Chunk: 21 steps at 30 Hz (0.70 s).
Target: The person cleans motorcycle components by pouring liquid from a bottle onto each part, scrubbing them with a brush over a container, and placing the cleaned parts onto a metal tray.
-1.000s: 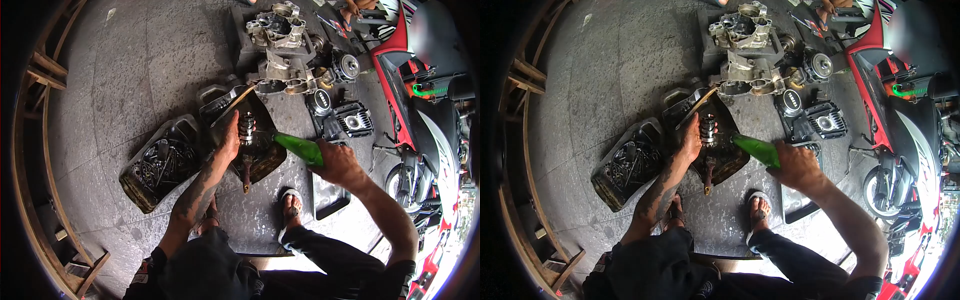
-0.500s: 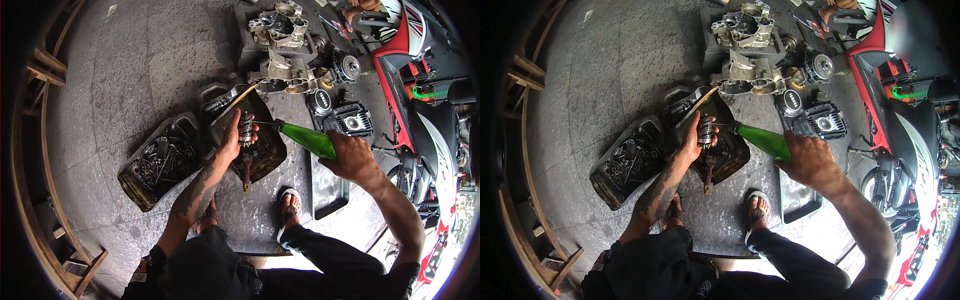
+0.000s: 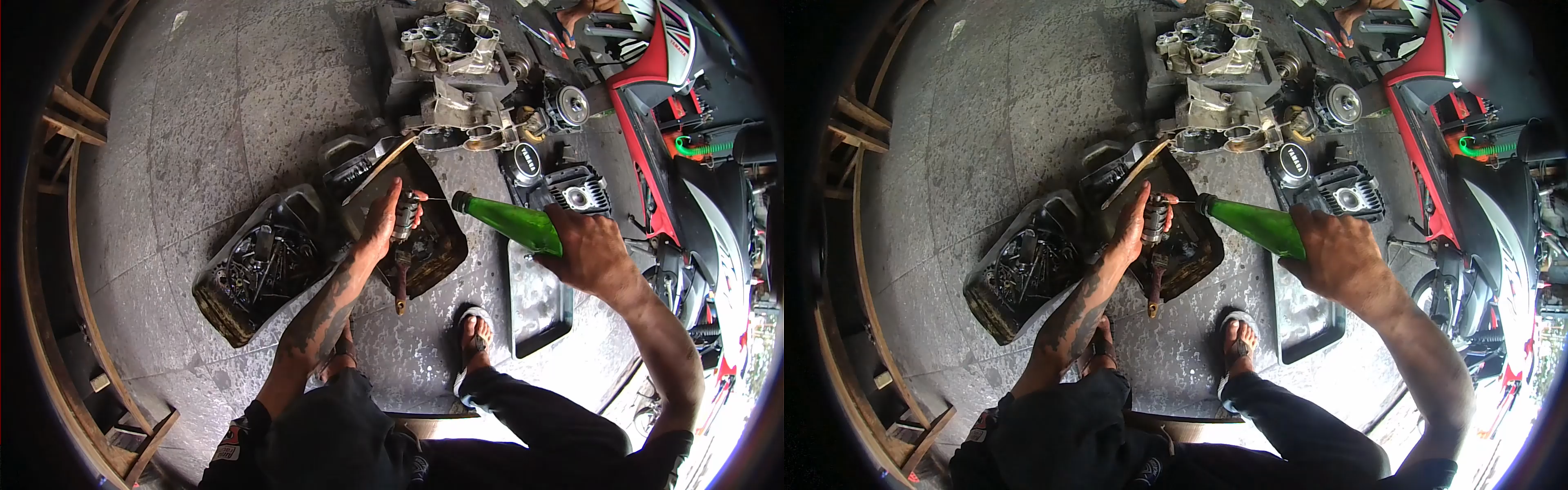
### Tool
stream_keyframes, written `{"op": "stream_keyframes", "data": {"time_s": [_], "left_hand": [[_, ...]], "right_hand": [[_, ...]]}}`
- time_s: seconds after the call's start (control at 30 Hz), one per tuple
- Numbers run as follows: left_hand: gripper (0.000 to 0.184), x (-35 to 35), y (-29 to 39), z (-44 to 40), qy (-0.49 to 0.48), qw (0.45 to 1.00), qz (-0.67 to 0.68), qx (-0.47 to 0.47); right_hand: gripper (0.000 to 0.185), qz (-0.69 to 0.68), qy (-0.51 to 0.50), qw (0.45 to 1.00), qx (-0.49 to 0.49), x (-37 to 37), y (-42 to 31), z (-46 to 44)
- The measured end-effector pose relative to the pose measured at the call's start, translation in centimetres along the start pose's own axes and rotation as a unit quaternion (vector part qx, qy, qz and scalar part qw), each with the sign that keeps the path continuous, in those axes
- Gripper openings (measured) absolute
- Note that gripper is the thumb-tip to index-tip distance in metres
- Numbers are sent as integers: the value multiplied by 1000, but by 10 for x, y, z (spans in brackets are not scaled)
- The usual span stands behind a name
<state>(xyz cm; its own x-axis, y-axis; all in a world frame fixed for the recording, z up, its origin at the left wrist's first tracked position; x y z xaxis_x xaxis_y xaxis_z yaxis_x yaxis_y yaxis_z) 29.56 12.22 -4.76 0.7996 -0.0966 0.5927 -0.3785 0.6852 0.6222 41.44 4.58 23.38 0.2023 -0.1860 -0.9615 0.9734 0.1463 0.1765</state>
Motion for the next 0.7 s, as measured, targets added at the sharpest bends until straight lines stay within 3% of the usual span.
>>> {"op": "stream_keyframes", "data": {"time_s": [0.07,0.27,0.53,0.63,0.7], "left_hand": [[62,1,12,1,11,994,-77,71],[63,3,29,7,28,974,-132,181],[64,-1,35,8,55,955,-187,224],[65,-4,30,4,60,948,-208,234],[65,-5,30,4,64,946,-208,240]], "right_hand": [[44,6,7,1000,-6,-6,-1,0],[47,-12,-12,1000,5,-9,-1,2],[43,25,30,998,-42,-25,-14,-4],[54,11,-36,999,15,-10,-1,-5],[48,23,-15,1000,-13,-16,-7,-7]]}}
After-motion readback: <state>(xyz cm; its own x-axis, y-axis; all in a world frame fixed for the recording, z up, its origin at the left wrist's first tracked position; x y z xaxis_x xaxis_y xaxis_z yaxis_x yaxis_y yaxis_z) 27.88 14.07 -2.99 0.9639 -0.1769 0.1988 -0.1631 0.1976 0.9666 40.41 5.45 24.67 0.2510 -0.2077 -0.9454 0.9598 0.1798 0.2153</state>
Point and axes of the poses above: each hand's wrist, its own z-axis away from the middle knuckle, its own x-axis out of the palm, y = z × x, the point moved 10 cm from there along -z, towards the middle knuckle, and after that the axes turned 11 degrees about y, right-handed, at the moved point
